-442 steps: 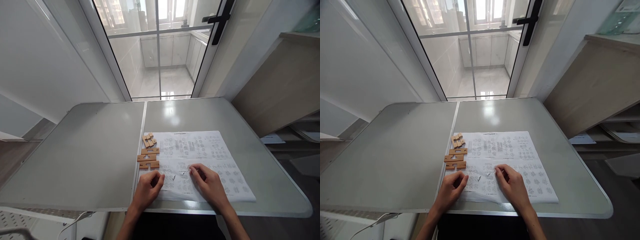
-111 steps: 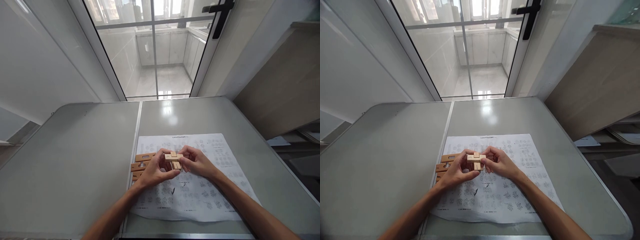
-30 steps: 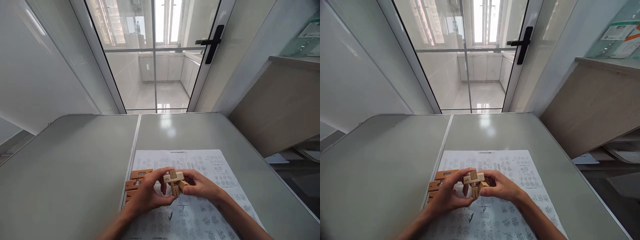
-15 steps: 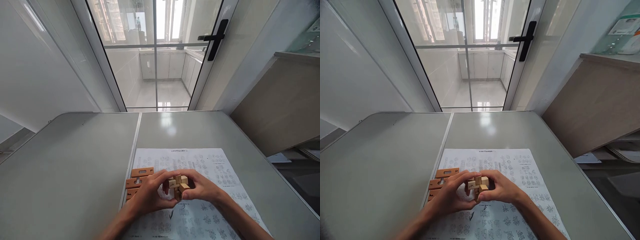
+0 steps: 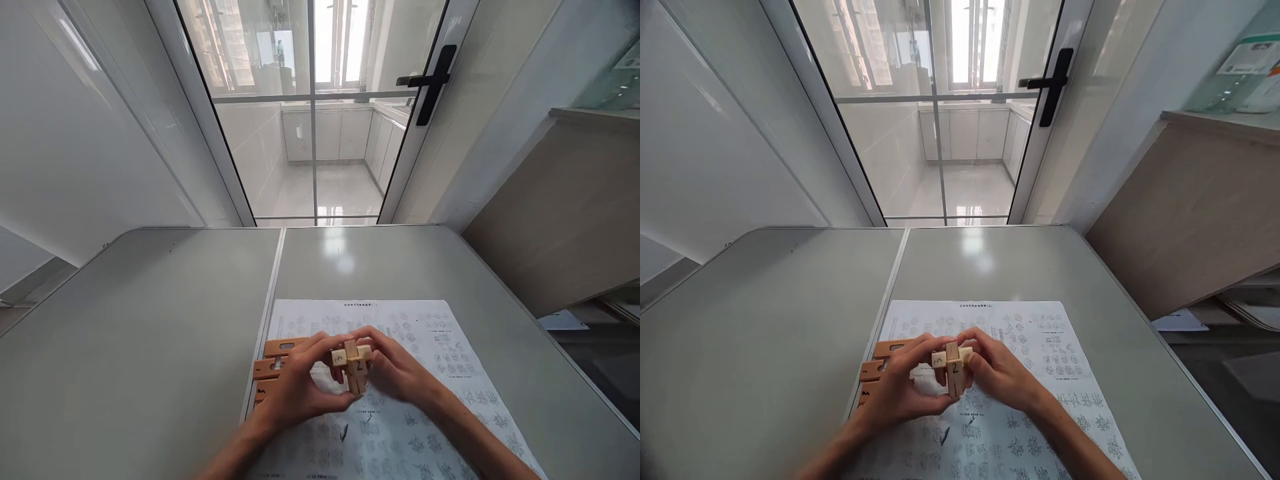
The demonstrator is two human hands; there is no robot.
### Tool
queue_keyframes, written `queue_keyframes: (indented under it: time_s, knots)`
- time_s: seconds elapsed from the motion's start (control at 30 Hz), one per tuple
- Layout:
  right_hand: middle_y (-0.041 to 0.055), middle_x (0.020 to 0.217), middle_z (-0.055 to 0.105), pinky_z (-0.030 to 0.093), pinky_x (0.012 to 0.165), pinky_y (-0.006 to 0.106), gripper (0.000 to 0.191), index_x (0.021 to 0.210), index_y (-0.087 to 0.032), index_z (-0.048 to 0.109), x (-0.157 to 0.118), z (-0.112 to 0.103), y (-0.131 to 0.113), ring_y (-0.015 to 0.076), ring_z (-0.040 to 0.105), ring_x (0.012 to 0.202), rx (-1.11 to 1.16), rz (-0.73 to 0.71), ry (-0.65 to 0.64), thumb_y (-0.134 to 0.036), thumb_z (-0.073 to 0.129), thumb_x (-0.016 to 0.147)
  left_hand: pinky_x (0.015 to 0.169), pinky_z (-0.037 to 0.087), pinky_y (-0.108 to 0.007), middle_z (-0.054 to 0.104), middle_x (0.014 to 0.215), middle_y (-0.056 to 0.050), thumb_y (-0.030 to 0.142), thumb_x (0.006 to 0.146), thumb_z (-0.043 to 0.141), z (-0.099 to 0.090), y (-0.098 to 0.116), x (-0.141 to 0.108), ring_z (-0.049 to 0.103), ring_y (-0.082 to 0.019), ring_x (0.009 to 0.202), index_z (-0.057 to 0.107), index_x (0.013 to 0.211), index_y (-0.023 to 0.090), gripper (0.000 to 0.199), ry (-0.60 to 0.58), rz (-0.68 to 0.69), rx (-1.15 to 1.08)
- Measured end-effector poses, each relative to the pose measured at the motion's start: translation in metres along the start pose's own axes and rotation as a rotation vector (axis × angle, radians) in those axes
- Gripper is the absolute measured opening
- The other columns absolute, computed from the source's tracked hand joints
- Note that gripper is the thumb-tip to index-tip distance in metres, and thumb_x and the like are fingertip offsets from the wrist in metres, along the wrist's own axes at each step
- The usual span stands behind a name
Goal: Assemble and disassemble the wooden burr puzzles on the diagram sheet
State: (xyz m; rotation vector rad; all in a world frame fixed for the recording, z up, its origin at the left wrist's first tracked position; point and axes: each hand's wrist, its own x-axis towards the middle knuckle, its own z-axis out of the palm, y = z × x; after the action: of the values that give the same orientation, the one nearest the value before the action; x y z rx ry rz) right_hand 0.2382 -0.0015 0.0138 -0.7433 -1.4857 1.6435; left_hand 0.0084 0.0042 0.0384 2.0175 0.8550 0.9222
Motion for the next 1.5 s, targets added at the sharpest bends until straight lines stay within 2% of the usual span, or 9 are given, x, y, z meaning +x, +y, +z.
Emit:
queue_keyframes:
  time_s: [0.1, 0.23, 0.43, 0.57, 0.73, 0.9, 1.1, 1.27, 1.5]
  knots:
    - [0.0008, 0.083, 0.066, 0.047, 0.069, 0.03, 0.041, 0.115, -0.021, 0.059, -0.002, -0.001, 0.002, 0.0166, 0.059, 0.072, -0.223, -0.026, 0.114, -0.062, 0.054, 0.107, 0.077, 0.059, -0.026, 0.068, 0.1, 0.0, 0.015, 0.075, 0.088, -0.004, 0.001, 0.003, 0.067, -0.011, 0.074, 0.066, 0.136, 0.028, 0.066, 0.007, -0.052, -0.091]
    - [0.0024, 0.086, 0.064, 0.045, 0.073, 0.031, 0.038, 0.11, -0.021, 0.065, -0.005, -0.001, -0.001, 0.0174, 0.057, 0.075, -0.478, -0.089, 0.141, -0.055, 0.046, 0.112, 0.075, 0.061, -0.027, 0.068, 0.105, -0.002, 0.017, 0.074, 0.09, -0.005, -0.001, 0.003, 0.068, -0.012, 0.074, 0.066, 0.137, 0.026, 0.067, -0.025, -0.087, -0.199]
    - [0.0008, 0.078, 0.058, 0.041, 0.067, 0.03, 0.046, 0.09, -0.02, 0.061, -0.006, 0.003, -0.002, 0.0163, 0.05, 0.068, -0.553, -0.105, 0.168, -0.057, 0.042, 0.112, 0.08, 0.059, -0.028, 0.07, 0.1, -0.001, 0.021, 0.076, 0.09, -0.005, -0.002, 0.003, 0.067, -0.013, 0.078, 0.067, 0.137, 0.026, 0.065, -0.047, -0.051, -0.104]
    - [-0.0046, 0.063, 0.041, 0.031, 0.055, 0.028, 0.056, 0.073, -0.023, 0.043, -0.003, 0.003, 0.002, 0.0124, 0.035, 0.056, -0.389, 0.018, 0.126, -0.067, 0.043, 0.108, 0.081, 0.058, -0.028, 0.072, 0.102, -0.001, 0.022, 0.078, 0.088, -0.004, -0.006, 0.001, 0.066, -0.013, 0.078, 0.065, 0.14, 0.026, 0.066, 0.0, 0.03, 0.028]
    - [-0.008, 0.056, 0.034, 0.025, 0.046, 0.026, 0.06, 0.07, -0.024, 0.04, -0.004, 0.001, 0.001, 0.0091, 0.026, 0.046, -0.112, 0.149, 0.027, -0.074, 0.048, 0.103, 0.081, 0.058, -0.029, 0.072, 0.103, -0.002, 0.027, 0.082, 0.087, -0.001, -0.01, -0.003, 0.068, -0.015, 0.083, 0.061, 0.146, 0.028, 0.069, 0.034, 0.142, 0.122]
    - [-0.0069, 0.047, 0.039, 0.03, 0.046, 0.025, 0.063, 0.063, -0.023, 0.045, -0.003, 0.003, 0.0, 0.0094, 0.034, 0.042, 0.036, 0.188, -0.001, -0.07, 0.05, 0.104, 0.082, 0.058, -0.03, 0.072, 0.105, -0.003, 0.033, 0.085, 0.087, -0.004, -0.008, -0.002, 0.066, -0.015, 0.082, 0.058, 0.148, 0.028, 0.069, -0.015, 0.102, 0.167]
    - [-0.0037, 0.051, 0.049, 0.032, 0.041, 0.025, 0.062, 0.065, -0.019, 0.057, 0.002, -0.01, -0.002, 0.0079, 0.037, 0.038, 0.294, 0.191, 0.316, -0.07, 0.058, 0.1, 0.095, 0.06, -0.039, 0.068, 0.127, -0.007, 0.03, 0.097, 0.077, -0.003, -0.01, 0.002, 0.069, -0.017, 0.095, 0.035, 0.162, 0.031, 0.078, 0.025, 0.045, 0.176]
    - [-0.0056, 0.067, 0.054, 0.032, 0.037, 0.017, 0.034, 0.093, -0.018, 0.067, 0.004, -0.029, -0.003, 0.0043, 0.037, 0.043, 0.601, 0.132, 0.547, -0.05, 0.077, 0.093, 0.096, 0.06, -0.04, 0.067, 0.126, -0.009, 0.021, 0.101, 0.066, -0.001, -0.009, 0.002, 0.07, -0.02, 0.102, 0.049, 0.149, 0.026, 0.051, -0.001, 0.061, 0.231]
    - [-0.0081, 0.072, 0.045, 0.041, 0.042, 0.012, 0.023, 0.099, -0.021, 0.062, 0.004, -0.044, 0.002, 0.0031, 0.037, 0.047, 0.792, -0.023, 0.69, -0.038, 0.077, 0.097, 0.108, 0.057, -0.048, 0.067, 0.134, -0.011, 0.023, 0.101, 0.066, -0.014, -0.007, 0.002, 0.065, -0.027, 0.125, 0.059, 0.14, 0.026, 0.04, -0.081, 0.123, 0.402]
